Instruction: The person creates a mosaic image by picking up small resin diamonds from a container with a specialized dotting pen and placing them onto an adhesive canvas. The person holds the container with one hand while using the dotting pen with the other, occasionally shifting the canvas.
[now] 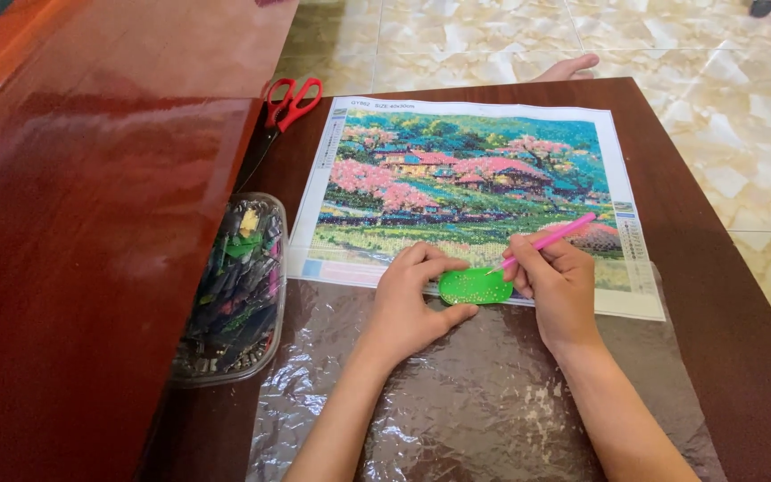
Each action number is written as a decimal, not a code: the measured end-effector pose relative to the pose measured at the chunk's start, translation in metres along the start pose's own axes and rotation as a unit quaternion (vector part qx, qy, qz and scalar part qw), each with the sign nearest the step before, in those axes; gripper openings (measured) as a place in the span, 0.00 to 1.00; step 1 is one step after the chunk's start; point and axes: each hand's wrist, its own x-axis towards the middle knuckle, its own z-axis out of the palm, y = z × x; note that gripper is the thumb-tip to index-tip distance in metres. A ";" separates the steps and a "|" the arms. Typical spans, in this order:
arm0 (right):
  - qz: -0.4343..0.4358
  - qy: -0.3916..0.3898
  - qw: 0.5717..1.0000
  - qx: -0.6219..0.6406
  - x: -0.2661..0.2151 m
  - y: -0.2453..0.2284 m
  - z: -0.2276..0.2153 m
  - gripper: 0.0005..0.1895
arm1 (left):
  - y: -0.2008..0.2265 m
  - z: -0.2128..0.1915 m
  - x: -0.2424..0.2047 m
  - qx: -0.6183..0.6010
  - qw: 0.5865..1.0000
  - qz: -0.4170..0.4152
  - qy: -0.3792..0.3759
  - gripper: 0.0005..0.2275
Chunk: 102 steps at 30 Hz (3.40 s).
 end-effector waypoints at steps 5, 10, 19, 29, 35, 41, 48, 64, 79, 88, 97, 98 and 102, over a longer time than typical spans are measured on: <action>0.005 0.006 1.000 0.011 -0.002 -0.006 0.003 0.11 | -0.003 0.002 0.000 0.006 1.000 0.006 0.006 0.21; 0.012 0.009 1.000 0.021 -0.003 -0.007 0.003 0.11 | -0.003 0.002 -0.001 0.005 1.000 0.001 0.004 0.22; 0.012 0.003 1.000 0.016 -0.004 -0.009 0.004 0.11 | 0.001 0.000 -0.001 0.001 1.000 -0.012 -0.003 0.21; 0.014 0.013 1.000 0.022 -0.004 -0.011 0.005 0.11 | -0.002 0.000 -0.001 0.007 1.000 -0.006 -0.005 0.21; 0.016 0.015 1.000 0.021 -0.004 -0.013 0.004 0.11 | 0.000 -0.001 -0.001 0.004 1.000 -0.010 -0.007 0.21; 0.016 0.009 1.000 0.016 -0.003 -0.011 0.004 0.11 | -0.001 -0.001 -0.003 0.007 1.000 -0.008 -0.001 0.22; 0.019 0.011 1.000 0.016 -0.004 -0.014 0.006 0.11 | -0.001 -0.001 -0.002 0.008 1.000 -0.011 -0.007 0.21; 0.012 0.093 0.994 0.063 -0.002 -0.012 0.004 0.10 | -0.001 -0.001 0.001 0.014 1.000 -0.020 -0.008 0.21; -0.041 0.083 0.987 -0.132 0.013 -0.019 -0.001 0.10 | 0.004 -0.005 0.001 -0.001 1.000 0.003 -0.017 0.21; -0.114 0.047 0.976 -0.179 0.007 -0.012 0.008 0.09 | 0.009 -0.008 0.001 -0.005 1.000 0.008 -0.017 0.21; -0.119 0.081 0.972 -0.184 0.002 -0.011 0.009 0.10 | 0.008 -0.008 0.002 -0.011 1.000 0.009 -0.018 0.21; -0.116 0.101 0.971 -0.181 0.001 -0.014 0.010 0.10 | 0.007 -0.008 0.002 -0.012 1.000 0.010 -0.016 0.21; -0.119 0.153 0.968 -0.162 0.001 -0.015 0.007 0.11 | 0.006 -0.007 0.002 -0.013 1.000 0.012 -0.015 0.21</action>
